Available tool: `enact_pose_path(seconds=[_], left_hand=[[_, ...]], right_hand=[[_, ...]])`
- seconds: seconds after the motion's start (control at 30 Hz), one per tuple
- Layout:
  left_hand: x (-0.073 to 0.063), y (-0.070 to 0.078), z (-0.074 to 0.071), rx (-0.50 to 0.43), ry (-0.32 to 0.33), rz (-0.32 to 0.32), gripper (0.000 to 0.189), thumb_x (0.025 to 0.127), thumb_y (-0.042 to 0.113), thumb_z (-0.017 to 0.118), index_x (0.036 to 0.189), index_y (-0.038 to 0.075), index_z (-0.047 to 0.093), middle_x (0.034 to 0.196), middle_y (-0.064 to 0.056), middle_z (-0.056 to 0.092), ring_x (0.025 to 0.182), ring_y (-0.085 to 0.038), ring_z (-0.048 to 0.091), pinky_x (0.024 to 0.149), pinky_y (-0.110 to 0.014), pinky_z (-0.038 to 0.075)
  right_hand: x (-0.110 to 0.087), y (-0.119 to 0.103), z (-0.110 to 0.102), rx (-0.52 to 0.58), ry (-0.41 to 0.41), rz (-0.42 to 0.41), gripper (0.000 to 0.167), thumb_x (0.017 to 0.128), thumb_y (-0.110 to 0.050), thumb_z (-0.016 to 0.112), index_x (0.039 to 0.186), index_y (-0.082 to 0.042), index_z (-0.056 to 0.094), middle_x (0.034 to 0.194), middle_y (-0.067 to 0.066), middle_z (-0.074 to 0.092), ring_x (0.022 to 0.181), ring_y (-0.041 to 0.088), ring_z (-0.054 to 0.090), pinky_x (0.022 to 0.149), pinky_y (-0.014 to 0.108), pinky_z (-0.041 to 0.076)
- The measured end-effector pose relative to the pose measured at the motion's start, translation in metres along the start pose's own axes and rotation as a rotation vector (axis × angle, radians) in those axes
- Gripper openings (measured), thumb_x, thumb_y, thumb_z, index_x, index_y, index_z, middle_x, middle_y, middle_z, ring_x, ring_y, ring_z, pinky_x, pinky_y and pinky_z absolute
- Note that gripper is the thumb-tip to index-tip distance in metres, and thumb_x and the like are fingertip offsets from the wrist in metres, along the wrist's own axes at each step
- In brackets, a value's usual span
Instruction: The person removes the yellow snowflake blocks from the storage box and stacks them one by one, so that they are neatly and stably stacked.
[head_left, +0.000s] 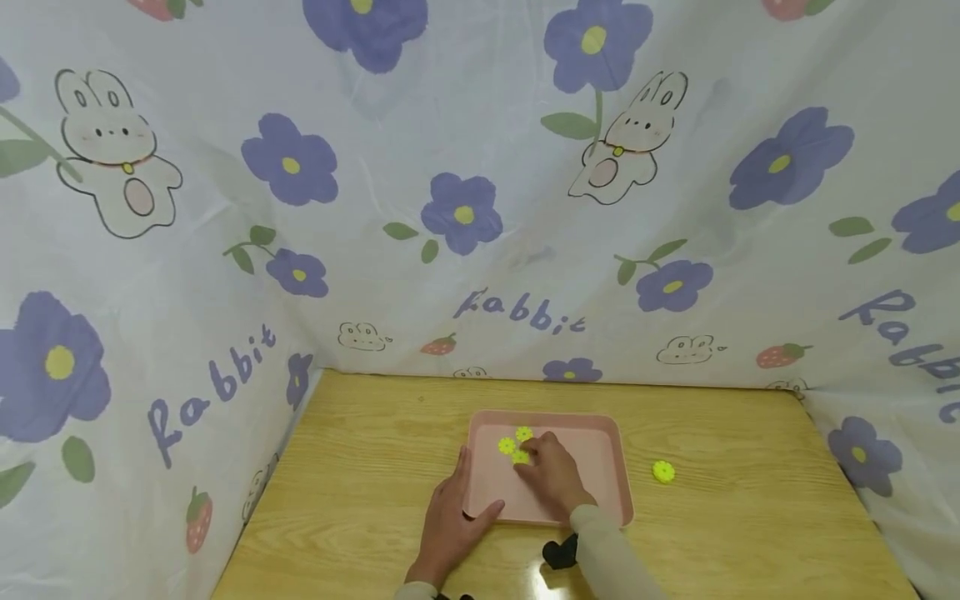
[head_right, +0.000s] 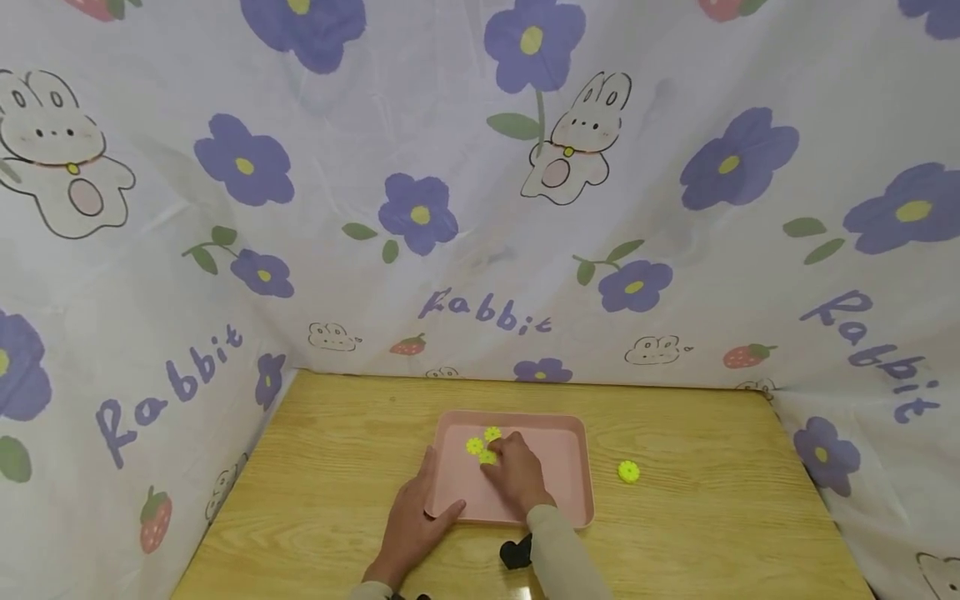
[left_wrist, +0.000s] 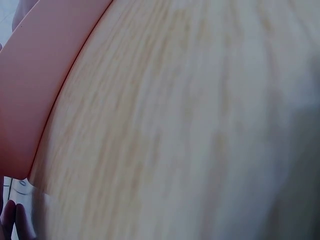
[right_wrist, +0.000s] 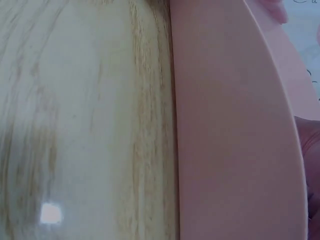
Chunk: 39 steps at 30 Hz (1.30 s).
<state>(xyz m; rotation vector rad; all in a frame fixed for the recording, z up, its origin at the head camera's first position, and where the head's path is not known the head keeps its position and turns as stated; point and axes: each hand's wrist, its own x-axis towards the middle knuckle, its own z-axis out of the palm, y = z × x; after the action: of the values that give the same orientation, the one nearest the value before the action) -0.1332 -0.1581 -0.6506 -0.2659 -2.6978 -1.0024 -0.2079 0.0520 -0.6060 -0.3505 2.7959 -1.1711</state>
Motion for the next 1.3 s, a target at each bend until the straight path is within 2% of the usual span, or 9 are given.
enact_pose_path(seconds=[0.1,0.33,0.57,0.67,0.83,1.07,1.3], left_hand=[[0.001,0.001,0.000,0.000,-0.009,-0.003,0.101,0.093,0.064,0.066,0.167,0.014,0.020,0.170,-0.002,0.026,0.144,-0.026,0.046,0.115,-0.055,0.038],[0.000,0.004,-0.001,-0.010,-0.006,-0.006,0.100,0.093,0.064,0.066,0.166,0.012,0.021,0.170,-0.003,0.027,0.144,-0.028,0.046,0.115,-0.056,0.038],[-0.003,0.005,0.000,-0.020,-0.009,-0.017,0.100,0.093,0.064,0.066,0.167,0.013,0.021,0.170,-0.004,0.028,0.144,-0.030,0.046,0.115,-0.057,0.038],[-0.004,0.005,0.000,-0.034,-0.010,-0.019,0.100,0.093,0.063,0.067,0.167,0.013,0.021,0.170,-0.003,0.028,0.143,-0.031,0.047,0.114,-0.058,0.038],[-0.003,0.005,0.001,-0.027,-0.015,-0.025,0.099,0.093,0.062,0.067,0.167,0.013,0.021,0.170,-0.003,0.027,0.142,-0.032,0.048,0.113,-0.059,0.038],[-0.001,0.006,0.000,-0.045,-0.040,-0.031,0.100,0.093,0.062,0.067,0.167,0.015,0.018,0.171,-0.002,0.024,0.143,-0.033,0.046,0.115,-0.060,0.036],[0.000,0.005,-0.004,-0.056,-0.035,-0.029,0.101,0.093,0.063,0.066,0.167,0.014,0.017,0.171,-0.005,0.025,0.147,-0.029,0.042,0.117,-0.058,0.033]], right_hand=[[0.000,0.001,-0.001,-0.006,0.008,0.013,0.032,0.090,-0.017,0.082,0.118,-0.004,0.073,0.099,0.004,0.056,0.080,0.016,0.051,0.077,0.038,0.051],[-0.003,0.009,-0.003,-0.005,0.018,-0.049,0.032,0.091,-0.012,0.080,0.122,-0.006,0.072,0.097,0.003,0.067,0.085,0.015,0.061,0.080,0.040,0.057],[-0.010,0.012,-0.009,0.033,-0.013,-0.062,0.030,0.090,-0.007,0.080,0.119,-0.003,0.074,0.092,0.002,0.063,0.082,0.013,0.058,0.079,0.037,0.055],[-0.014,0.015,-0.012,0.016,-0.029,-0.075,0.025,0.090,-0.009,0.080,0.114,-0.004,0.073,0.092,0.001,0.062,0.082,0.012,0.057,0.078,0.037,0.054],[-0.023,0.019,-0.023,0.026,-0.031,-0.067,0.027,0.093,-0.014,0.079,0.117,-0.006,0.072,0.097,-0.001,0.064,0.085,0.011,0.058,0.078,0.034,0.054],[-0.042,0.022,-0.057,0.127,0.110,-0.019,0.029,0.092,-0.013,0.080,0.119,-0.007,0.073,0.092,-0.004,0.060,0.077,0.010,0.055,0.069,0.027,0.050],[-0.066,0.050,-0.105,0.130,0.281,0.025,0.039,0.095,-0.016,0.078,0.130,-0.001,0.069,0.103,0.006,0.063,0.085,0.016,0.058,0.070,0.028,0.051]])
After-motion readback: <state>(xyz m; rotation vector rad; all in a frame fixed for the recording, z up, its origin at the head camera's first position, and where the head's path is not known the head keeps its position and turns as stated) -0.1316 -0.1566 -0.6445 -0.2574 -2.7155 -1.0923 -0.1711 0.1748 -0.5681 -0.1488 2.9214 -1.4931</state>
